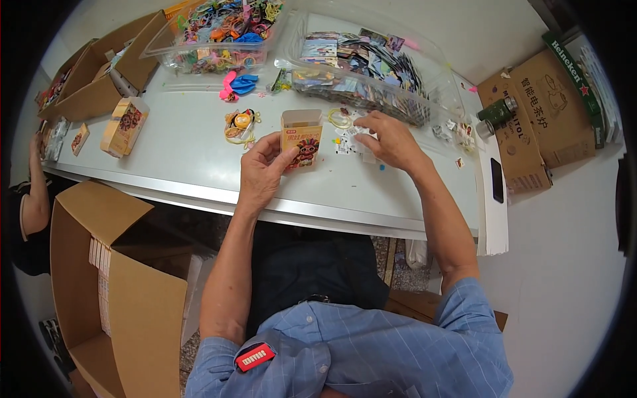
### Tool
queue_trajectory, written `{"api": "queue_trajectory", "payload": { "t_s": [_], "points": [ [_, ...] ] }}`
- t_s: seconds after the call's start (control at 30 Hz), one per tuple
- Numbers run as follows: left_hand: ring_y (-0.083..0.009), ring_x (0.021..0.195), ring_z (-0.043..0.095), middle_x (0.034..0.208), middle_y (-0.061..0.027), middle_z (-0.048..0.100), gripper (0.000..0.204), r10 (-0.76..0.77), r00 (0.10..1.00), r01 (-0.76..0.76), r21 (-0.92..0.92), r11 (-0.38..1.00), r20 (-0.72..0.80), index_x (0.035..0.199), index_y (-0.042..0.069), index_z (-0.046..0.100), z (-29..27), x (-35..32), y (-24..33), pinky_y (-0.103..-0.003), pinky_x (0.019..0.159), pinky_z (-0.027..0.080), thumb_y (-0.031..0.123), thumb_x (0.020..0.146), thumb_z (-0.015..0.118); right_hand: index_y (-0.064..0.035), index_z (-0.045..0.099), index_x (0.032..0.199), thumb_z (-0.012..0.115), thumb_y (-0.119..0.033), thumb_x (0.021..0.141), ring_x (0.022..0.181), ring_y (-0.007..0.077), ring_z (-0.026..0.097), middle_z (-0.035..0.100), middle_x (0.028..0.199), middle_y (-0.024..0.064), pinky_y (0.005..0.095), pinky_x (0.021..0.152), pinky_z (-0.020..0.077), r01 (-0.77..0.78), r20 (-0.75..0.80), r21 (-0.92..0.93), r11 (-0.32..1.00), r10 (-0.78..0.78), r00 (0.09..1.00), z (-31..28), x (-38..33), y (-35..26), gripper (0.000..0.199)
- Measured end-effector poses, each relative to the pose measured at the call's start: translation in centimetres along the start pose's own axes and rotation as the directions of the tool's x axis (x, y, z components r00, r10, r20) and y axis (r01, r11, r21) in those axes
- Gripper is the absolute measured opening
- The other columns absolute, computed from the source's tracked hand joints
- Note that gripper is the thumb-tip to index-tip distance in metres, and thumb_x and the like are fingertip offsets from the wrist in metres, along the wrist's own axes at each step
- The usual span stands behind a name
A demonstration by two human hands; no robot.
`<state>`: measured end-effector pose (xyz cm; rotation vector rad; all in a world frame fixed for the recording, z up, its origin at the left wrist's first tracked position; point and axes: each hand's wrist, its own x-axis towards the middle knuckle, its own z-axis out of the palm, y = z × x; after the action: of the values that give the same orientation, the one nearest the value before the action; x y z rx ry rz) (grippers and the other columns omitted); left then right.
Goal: The person assembles small paper boxes, applies stickers to them, and then packs the finished paper boxes into a large cardboard shipping box by hand.
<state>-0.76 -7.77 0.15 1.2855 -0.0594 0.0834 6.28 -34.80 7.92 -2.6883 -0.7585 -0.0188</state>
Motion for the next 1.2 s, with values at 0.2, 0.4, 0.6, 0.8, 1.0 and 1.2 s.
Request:
{"api": "queue_trajectory", "payload": {
  "t_s": [0.2, 0.4, 0.6, 0.8, 1.0, 1.2],
  "points": [
    [-0.0121, 0.094, 0.068, 0.107, -0.0097, 0.073, 0.036, 0.007, 1.0, -0.007, 0.03, 1.0, -0.003, 0.126, -0.004, 0.062, 0.3, 0.0, -0.3, -0.025, 0.078, 0.057, 0.011, 0.095, 0.072, -0.0079, 0.068, 0.121, 0.068, -0.023, 0.092, 0.113, 0.0366, 0.062, 0.067, 0.118, 0.0176, 0.0442, 0.096, 0.0504, -0.064, -0.124, -0.104, 0.993, 0.051, 0.991, 1.0, -1.3, 2.5, 0.033],
    [-0.0119, 0.094, 0.068, 0.107, -0.0094, 0.073, 0.036, 0.005, 1.0, -0.004, 0.047, 0.999, -0.012, 0.126, -0.004, 0.063, 0.1, -0.2, -0.1, -0.024, 0.078, 0.056, 0.01, 0.095, 0.072, -0.0032, 0.067, 0.123, 0.066, -0.019, 0.091, 0.105, 0.0348, 0.066, 0.069, 0.115, 0.0185, 0.041, 0.092, 0.051, -0.196, -0.249, -0.029, 0.98, 0.183, 0.951, -1.6, -3.5, 7.6, 0.036],
    [-0.012, 0.094, 0.068, 0.108, -0.0096, 0.073, 0.036, -0.001, 1.0, 0.001, 0.081, 0.997, 0.002, 0.127, -0.004, 0.062, 0.3, -0.2, -0.4, -0.025, 0.078, 0.056, 0.011, 0.096, 0.072, 0.0019, 0.067, 0.119, 0.065, -0.023, 0.091, 0.094, 0.0344, 0.067, 0.07, 0.104, 0.0208, 0.0418, 0.086, 0.0516, -0.322, -0.196, 0.095, 0.942, 0.335, 0.922, -2.5, -7.1, 10.5, 0.038],
    [-0.0121, 0.093, 0.068, 0.107, -0.0092, 0.073, 0.036, 0.008, 1.0, -0.009, 0.109, 0.994, 0.001, 0.128, -0.003, 0.062, 0.5, -0.2, -0.4, -0.026, 0.078, 0.056, 0.012, 0.096, 0.071, 0.0045, 0.065, 0.123, 0.072, -0.025, 0.091, 0.089, 0.0252, 0.065, 0.07, 0.099, 0.0171, 0.0364, 0.084, 0.0518, -0.396, -0.158, 0.112, 0.911, 0.41, 0.898, -0.6, -9.2, 12.4, 0.044],
    [-0.0132, 0.096, 0.068, 0.109, -0.0104, 0.073, 0.038, 0.002, 1.0, -0.001, 0.1, 0.995, -0.012, 0.129, -0.004, 0.061, 0.3, -0.4, -0.6, -0.027, 0.08, 0.057, 0.012, 0.096, 0.071, 0.0041, 0.068, 0.112, 0.077, -0.027, 0.087, 0.088, 0.0234, 0.065, 0.068, 0.094, 0.014, 0.0342, 0.079, 0.0512, -0.462, -0.142, 0.269, 0.845, 0.509, 0.849, 0.4, -10.0, 12.9, 0.041],
    [-0.0131, 0.095, 0.069, 0.109, -0.0098, 0.073, 0.038, 0.005, 1.0, -0.007, 0.077, 0.997, 0.021, 0.129, -0.004, 0.062, 0.6, -0.2, -0.3, -0.026, 0.079, 0.057, 0.011, 0.095, 0.072, 0.0021, 0.072, 0.101, 0.073, -0.012, 0.091, 0.08, 0.0065, 0.057, 0.066, 0.087, 0.0, 0.023, 0.071, 0.0459, -0.275, -0.331, 0.614, 0.74, 0.558, 0.761, 1.3, -10.3, 11.3, 0.017]
  ]
}}
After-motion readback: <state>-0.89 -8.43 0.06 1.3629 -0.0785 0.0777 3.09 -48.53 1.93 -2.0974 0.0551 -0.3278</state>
